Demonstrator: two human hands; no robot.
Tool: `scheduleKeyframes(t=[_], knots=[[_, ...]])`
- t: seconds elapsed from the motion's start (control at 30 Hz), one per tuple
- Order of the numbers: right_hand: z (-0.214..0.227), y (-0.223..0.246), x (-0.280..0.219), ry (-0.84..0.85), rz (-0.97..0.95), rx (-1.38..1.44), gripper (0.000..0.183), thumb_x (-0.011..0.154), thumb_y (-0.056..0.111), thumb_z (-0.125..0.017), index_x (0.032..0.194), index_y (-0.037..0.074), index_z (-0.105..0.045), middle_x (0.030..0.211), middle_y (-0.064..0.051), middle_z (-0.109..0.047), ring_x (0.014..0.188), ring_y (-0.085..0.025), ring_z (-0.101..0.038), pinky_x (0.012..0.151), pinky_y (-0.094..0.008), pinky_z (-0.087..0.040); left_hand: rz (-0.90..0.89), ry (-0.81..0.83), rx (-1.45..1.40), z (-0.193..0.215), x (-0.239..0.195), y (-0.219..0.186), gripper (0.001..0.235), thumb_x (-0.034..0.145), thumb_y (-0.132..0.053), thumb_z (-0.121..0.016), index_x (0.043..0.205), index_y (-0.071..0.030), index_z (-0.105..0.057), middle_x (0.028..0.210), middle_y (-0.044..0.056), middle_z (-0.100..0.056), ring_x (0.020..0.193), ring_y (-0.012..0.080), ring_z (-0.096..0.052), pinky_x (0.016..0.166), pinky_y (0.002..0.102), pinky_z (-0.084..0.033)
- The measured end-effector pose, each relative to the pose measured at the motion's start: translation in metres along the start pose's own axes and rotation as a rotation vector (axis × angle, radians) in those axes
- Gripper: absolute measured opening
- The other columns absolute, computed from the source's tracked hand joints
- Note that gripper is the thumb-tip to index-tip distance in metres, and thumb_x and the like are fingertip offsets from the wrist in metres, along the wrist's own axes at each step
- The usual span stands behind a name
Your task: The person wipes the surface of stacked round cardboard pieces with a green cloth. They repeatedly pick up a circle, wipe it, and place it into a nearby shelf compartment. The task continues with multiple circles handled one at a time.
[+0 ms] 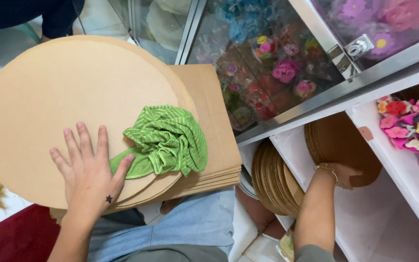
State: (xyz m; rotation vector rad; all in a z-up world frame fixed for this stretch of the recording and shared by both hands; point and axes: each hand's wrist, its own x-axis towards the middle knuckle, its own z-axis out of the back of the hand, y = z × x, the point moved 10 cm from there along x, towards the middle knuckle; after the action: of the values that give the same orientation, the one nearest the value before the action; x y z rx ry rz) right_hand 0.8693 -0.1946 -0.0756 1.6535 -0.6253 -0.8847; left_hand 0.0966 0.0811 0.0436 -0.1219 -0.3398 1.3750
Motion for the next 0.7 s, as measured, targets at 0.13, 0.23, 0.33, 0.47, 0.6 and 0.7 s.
scheduleKeyframes(t=[0.13,0.23,0.33,0.47,0.6,0.7], knots=[[0.027,-0.001,-0.037,0.345,-0.201,0.141,0.098,0.08,0.066,-0.049,0.162,0.028,-0.011,0.168,-0.002,-0.022,0.15,-0.03,-0.032,0.119,-0.055,-0.029,0.022,0.02,-0.022,-0.003,0.004,0.001,0.087,0.094,-0.069,-0.033,0.159,-0.011,-0.034,0.168,0.028,-0.019,0.153,0.0508,-0.014,0.113,0.076,-0.011],[0.078,0.018,-0.122,0.692,0.05,0.086,0.089,0.088,0.051,-0.047,0.159,0.014,-0.008,0.169,-0.014,-0.011,0.156,-0.035,-0.018,0.125,-0.055,-0.016,0.02,0.021,-0.011,-0.001,0.001,0.0,0.083,0.095,-0.068,-0.033,0.159,-0.015,-0.034,0.168,0.028,-0.018,0.152,0.0515,-0.014,0.112,0.076,-0.012],[0.14,0.064,-0.286,1.179,0.642,0.176,0.057,0.103,0.022,-0.041,0.153,-0.004,-0.032,0.16,-0.025,-0.033,0.151,-0.036,-0.032,0.127,-0.05,-0.025,0.029,0.062,-0.06,0.003,0.006,0.0,0.077,0.099,-0.065,-0.029,0.159,-0.017,-0.034,0.168,0.027,-0.016,0.153,0.0497,-0.011,0.114,0.074,-0.008],[0.253,0.098,-0.545,2.243,1.27,0.04,0.064,0.099,0.06,-0.05,0.146,0.017,-0.054,0.148,-0.015,-0.055,0.151,-0.042,-0.037,0.127,-0.061,-0.022,-0.06,0.028,0.063,0.01,0.009,0.012,0.05,0.105,-0.038,-0.038,0.147,-0.015,-0.051,0.159,0.019,-0.045,0.142,0.0412,-0.043,0.104,0.062,-0.037],[0.311,0.038,-0.626,2.481,1.427,-0.343,0.083,0.086,0.076,-0.052,0.157,0.035,-0.038,0.174,-0.018,-0.016,0.162,-0.048,-0.013,0.13,-0.068,-0.01,-0.035,0.047,-0.208,0.035,0.017,0.045,0.041,0.105,-0.026,-0.048,0.138,-0.01,-0.067,0.145,0.011,-0.065,0.129,0.0356,-0.056,0.098,0.054,-0.028],[0.328,0.024,-0.642,2.353,1.707,-0.465,0.088,0.084,0.083,-0.043,0.158,0.036,-0.036,0.172,-0.018,-0.019,0.159,-0.046,-0.013,0.128,-0.068,-0.007,-0.137,-0.078,-0.028,0.031,0.011,0.048,0.037,0.107,-0.026,-0.053,0.143,-0.02,-0.063,0.159,0.008,-0.056,0.145,0.038,-0.046,0.098,0.075,-0.024]])
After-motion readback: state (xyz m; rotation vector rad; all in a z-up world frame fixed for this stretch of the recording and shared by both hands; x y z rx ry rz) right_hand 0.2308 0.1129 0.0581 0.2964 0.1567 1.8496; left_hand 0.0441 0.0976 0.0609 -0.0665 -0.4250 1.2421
